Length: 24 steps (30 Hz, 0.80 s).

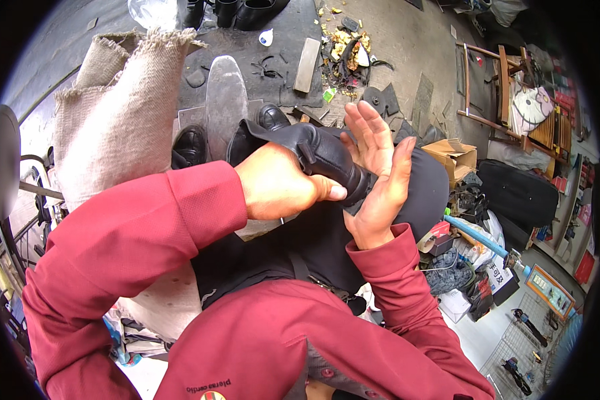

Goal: The person hammers a new sole onto a black shoe using a hammer and nails, then applies glue to the shoe's upper and presses the parts together. The person handles the shoe, hammer, nails, and glue bottle during the repair.

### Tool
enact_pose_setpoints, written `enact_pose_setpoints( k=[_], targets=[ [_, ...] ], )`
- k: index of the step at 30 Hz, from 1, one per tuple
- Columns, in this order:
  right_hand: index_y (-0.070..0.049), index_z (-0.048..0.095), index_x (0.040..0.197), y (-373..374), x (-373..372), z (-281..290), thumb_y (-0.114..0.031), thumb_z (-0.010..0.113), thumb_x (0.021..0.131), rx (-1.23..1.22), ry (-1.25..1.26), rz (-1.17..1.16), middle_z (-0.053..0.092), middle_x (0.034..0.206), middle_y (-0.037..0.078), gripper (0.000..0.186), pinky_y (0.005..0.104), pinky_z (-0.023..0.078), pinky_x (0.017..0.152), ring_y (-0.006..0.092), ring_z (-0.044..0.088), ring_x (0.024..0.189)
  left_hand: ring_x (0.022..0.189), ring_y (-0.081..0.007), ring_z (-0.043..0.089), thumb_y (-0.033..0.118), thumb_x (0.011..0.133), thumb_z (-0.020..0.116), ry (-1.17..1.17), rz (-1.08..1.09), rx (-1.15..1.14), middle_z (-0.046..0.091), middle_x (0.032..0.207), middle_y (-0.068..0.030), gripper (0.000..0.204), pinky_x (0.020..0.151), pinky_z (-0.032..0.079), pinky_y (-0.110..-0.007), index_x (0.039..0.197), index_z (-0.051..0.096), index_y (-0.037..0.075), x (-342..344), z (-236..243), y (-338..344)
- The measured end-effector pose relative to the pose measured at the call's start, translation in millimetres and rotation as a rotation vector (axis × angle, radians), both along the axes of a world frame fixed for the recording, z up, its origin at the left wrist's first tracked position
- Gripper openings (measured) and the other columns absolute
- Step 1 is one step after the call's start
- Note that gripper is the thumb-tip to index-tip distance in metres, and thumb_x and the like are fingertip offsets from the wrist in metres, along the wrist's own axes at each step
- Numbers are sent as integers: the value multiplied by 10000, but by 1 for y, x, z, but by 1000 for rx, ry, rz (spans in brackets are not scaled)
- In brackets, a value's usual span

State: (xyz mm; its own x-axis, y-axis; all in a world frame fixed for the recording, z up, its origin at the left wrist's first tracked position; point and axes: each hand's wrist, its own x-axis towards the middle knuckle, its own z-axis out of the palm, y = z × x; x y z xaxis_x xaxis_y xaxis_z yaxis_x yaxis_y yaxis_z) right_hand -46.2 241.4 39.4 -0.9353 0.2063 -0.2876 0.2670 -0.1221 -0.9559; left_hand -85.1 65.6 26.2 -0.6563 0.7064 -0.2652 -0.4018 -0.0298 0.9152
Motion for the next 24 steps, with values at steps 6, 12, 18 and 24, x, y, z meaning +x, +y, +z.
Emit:
enact_pose_setpoints(
  k=[6,12,18,24],
  targets=[
    [17,493,1465,7,-4,5,-696,317,1057,-180,-38,-55,549,1486,201,840,434,349,1187,293,489,1402,954,-214,685,156,867,795,44,-46,105,761,1052,-140,340,914,538,-358,1157,720,-5,1,5,-6],
    [-11,554,1397,11,-7,3,-650,370,1071,-281,-35,-134,606,1423,149,741,379,387,1120,237,548,1332,973,-182,686,102,818,820,-101,-54,21,779,1072,-125,350,920,537,-328,1142,747,-8,-2,2,0],
    [17,507,1430,9,-11,3,-692,377,1040,-291,117,-201,556,1464,215,820,467,379,1181,317,518,1373,915,-184,698,134,759,877,-328,75,62,764,995,-103,367,882,546,-319,1073,757,-12,-3,-7,8],
    [19,502,1450,2,-6,6,-681,340,1046,-249,194,-120,564,1462,217,824,467,369,1192,326,521,1383,898,-168,689,98,794,843,-388,157,113,755,975,-94,323,856,547,-312,1079,738,-12,2,-1,9]
  ],
)
